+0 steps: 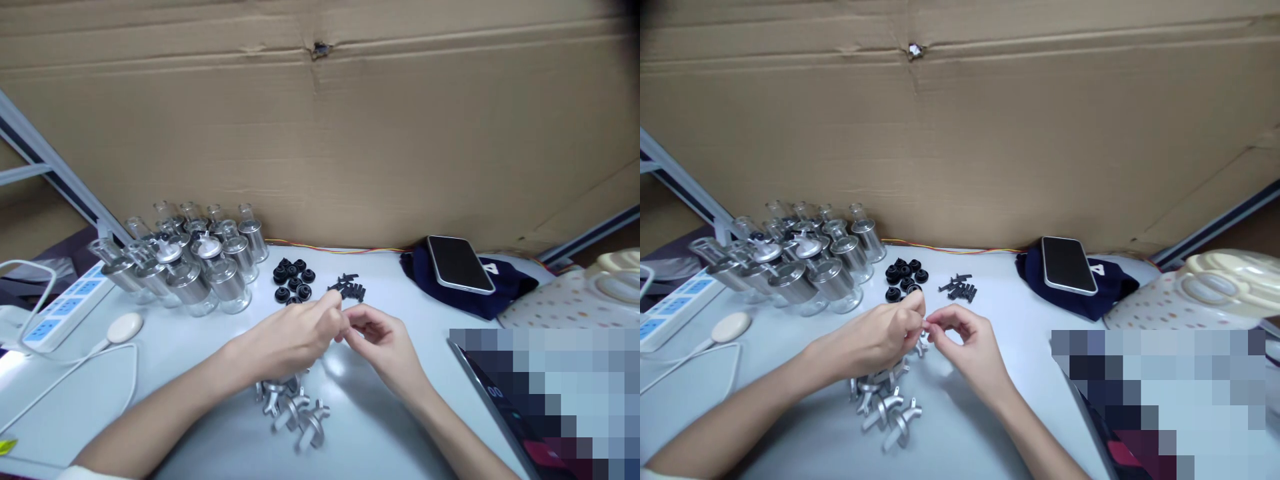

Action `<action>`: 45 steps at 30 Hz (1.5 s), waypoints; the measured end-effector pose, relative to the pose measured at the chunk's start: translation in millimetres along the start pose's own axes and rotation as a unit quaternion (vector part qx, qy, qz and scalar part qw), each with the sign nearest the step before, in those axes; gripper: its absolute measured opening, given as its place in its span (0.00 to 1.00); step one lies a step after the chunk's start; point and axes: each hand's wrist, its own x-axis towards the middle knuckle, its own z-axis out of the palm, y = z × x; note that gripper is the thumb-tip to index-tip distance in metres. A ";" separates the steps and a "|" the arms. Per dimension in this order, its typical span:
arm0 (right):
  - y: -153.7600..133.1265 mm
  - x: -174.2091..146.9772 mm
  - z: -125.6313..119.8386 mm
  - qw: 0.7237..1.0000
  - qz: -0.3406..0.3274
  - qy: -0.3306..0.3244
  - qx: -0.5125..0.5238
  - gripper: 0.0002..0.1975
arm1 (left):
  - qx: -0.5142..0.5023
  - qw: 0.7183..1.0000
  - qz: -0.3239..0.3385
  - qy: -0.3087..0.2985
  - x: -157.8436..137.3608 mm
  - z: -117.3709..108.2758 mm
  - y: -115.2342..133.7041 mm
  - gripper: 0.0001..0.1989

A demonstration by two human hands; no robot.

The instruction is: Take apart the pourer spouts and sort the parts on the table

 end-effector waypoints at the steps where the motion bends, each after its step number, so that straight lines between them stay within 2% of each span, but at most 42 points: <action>1: -0.2 0.4 0.8 1.000 0.013 -0.005 0.016 0.05 | 0.016 1.000 0.007 0.007 0.0 0.8 0.0 0.11; 4: 0.8 0.8 3.2 0.998 0.038 -0.011 0.052 0.06 | 0.090 0.994 0.062 0.029 -0.8 5.0 -1.0 0.08; 7: 3.2 0.6 4.7 0.996 0.053 -0.006 0.067 0.08 | 0.153 0.981 0.109 0.054 -1.4 8.6 -1.6 0.10; 11: 5.3 0.4 4.0 0.995 0.060 0.000 0.081 0.11 | 0.177 0.976 0.108 0.064 -1.1 10.3 0.3 0.10; 14: 4.3 0.0 1.7 0.994 0.073 -0.006 0.086 0.14 | 0.121 0.988 0.087 0.044 -0.5 10.1 0.4 0.08; 17: 1.8 -0.4 -1.1 0.995 0.072 -0.028 0.066 0.15 | -0.019 0.997 0.058 0.041 0.2 7.7 -3.6 0.05; 20: 1.6 0.6 -4.0 0.998 0.048 -0.044 -0.002 0.13 | -0.115 0.993 0.014 0.037 0.7 3.8 -11.8 0.09; 24: 9.2 3.8 -6.6 0.987 -0.009 -0.033 -0.160 0.09 | -0.148 0.988 -0.049 -0.001 1.1 2.6 -24.0 0.13; 28: 17.9 3.6 -2.5 0.944 -0.041 -0.093 -0.314 0.08 | -0.102 0.992 -0.068 -0.033 2.3 4.9 -30.1 0.14; 31: 19.8 -0.6 5.8 0.909 -0.019 -0.128 -0.395 0.02 | -0.071 0.994 -0.076 -0.015 2.9 3.9 -32.8 0.12; 34: 19.7 -4.6 13.1 0.891 -0.014 -0.133 -0.434 0.02 | -0.051 0.996 -0.069 0.010 2.9 2.2 -36.3 0.12; 39: 18.0 -3.7 9.4 0.909 -0.010 -0.113 -0.402 0.03 | -0.043 0.997 -0.056 0.010 2.4 1.3 -37.6 0.17; 45: 9.2 2.6 -8.6 0.962 -0.034 -0.085 -0.259 0.04 | -0.096 0.994 -0.048 0.030 2.6 2.8 -30.7 0.14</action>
